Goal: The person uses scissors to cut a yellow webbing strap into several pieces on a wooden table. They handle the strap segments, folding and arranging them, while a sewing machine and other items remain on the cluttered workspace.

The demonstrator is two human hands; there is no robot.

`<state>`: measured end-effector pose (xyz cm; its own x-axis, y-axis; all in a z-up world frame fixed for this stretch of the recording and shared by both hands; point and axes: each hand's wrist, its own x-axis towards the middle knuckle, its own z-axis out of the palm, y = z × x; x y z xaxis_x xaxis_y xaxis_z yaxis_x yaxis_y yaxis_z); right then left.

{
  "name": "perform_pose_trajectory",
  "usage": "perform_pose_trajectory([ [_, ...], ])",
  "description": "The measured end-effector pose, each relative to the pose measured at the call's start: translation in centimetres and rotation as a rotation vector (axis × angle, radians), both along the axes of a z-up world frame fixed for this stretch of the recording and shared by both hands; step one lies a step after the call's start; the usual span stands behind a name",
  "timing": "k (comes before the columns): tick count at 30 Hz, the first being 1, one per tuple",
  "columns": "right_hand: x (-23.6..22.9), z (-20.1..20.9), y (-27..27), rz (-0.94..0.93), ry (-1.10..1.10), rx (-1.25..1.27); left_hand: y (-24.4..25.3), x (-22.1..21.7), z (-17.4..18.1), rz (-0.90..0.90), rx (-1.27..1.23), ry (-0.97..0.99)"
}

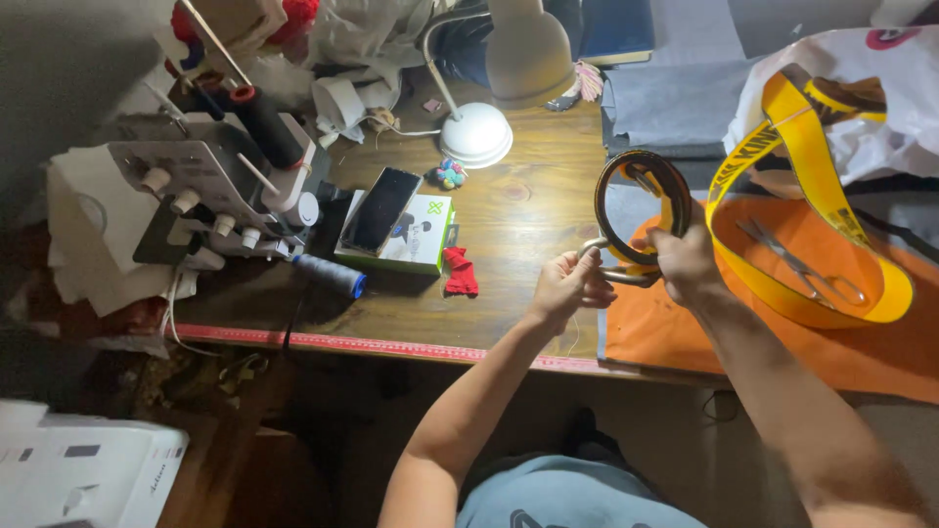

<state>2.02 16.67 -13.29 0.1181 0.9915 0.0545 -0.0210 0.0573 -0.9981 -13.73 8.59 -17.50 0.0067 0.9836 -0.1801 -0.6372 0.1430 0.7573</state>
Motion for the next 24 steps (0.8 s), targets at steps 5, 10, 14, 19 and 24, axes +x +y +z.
perform_pose_trajectory([
  [5,-3.6,-1.5,8.7,0.158,-0.248,-0.328,5.1,-3.3,2.5,0.162,-0.061,0.382],
  [10,-7.6,-5.3,15.5,0.239,-0.502,-0.269,10.0,-6.5,3.0,0.270,-0.196,0.505],
  [14,-10.3,-8.8,21.6,0.290,-0.870,-0.218,14.5,-9.4,-0.9,0.313,-0.282,0.632],
  [19,-13.5,1.3,19.3,0.287,-0.804,-0.297,20.0,-12.5,-1.2,0.321,-0.344,0.749],
  [24,-14.2,1.9,20.5,0.297,-0.689,-0.382,26.6,-16.0,-6.5,0.338,-0.348,0.746],
])
